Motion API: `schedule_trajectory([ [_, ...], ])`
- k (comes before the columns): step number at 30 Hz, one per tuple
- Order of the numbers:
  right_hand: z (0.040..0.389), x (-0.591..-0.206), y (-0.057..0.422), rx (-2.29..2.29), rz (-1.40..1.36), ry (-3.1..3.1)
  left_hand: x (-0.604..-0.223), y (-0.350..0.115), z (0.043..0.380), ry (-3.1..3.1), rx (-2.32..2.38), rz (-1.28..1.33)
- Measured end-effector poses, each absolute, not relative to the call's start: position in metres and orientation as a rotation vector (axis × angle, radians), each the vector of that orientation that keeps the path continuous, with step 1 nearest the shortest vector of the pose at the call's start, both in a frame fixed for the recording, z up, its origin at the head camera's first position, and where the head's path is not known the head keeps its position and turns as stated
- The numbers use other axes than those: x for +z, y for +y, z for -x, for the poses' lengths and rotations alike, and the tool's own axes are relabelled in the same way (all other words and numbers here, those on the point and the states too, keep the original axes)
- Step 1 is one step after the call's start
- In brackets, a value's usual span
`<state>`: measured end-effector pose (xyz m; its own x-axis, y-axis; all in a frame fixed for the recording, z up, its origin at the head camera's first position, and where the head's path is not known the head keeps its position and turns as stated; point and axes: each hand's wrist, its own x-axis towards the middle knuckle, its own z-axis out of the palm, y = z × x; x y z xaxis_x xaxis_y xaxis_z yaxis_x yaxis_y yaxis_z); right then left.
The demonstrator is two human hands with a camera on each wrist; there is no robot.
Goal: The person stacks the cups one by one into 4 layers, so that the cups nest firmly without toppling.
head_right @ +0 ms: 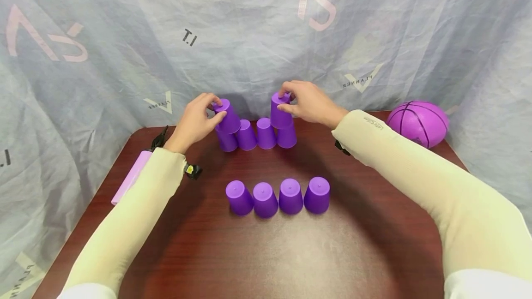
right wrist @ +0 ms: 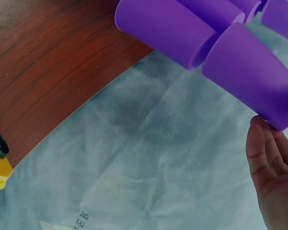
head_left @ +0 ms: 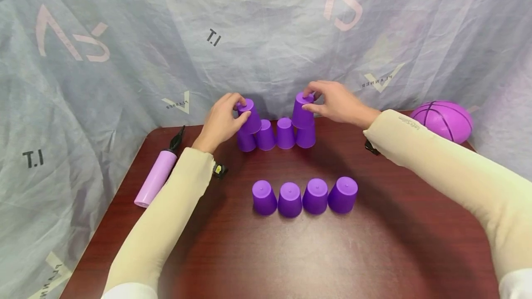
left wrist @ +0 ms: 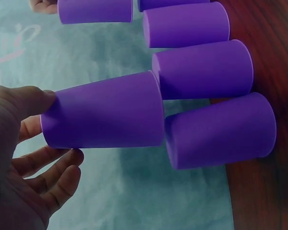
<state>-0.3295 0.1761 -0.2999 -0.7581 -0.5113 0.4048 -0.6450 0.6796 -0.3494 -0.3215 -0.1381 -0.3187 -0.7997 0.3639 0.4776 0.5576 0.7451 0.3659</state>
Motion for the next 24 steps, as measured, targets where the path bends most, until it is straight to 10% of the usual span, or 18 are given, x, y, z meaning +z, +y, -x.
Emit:
schedule_trajectory([
  [24, 0.325, -0.301, 0.162, 0.711, -0.952, -2.614, -0.308, -0.137, 0.321, -2.659, -0.731, 0.669],
])
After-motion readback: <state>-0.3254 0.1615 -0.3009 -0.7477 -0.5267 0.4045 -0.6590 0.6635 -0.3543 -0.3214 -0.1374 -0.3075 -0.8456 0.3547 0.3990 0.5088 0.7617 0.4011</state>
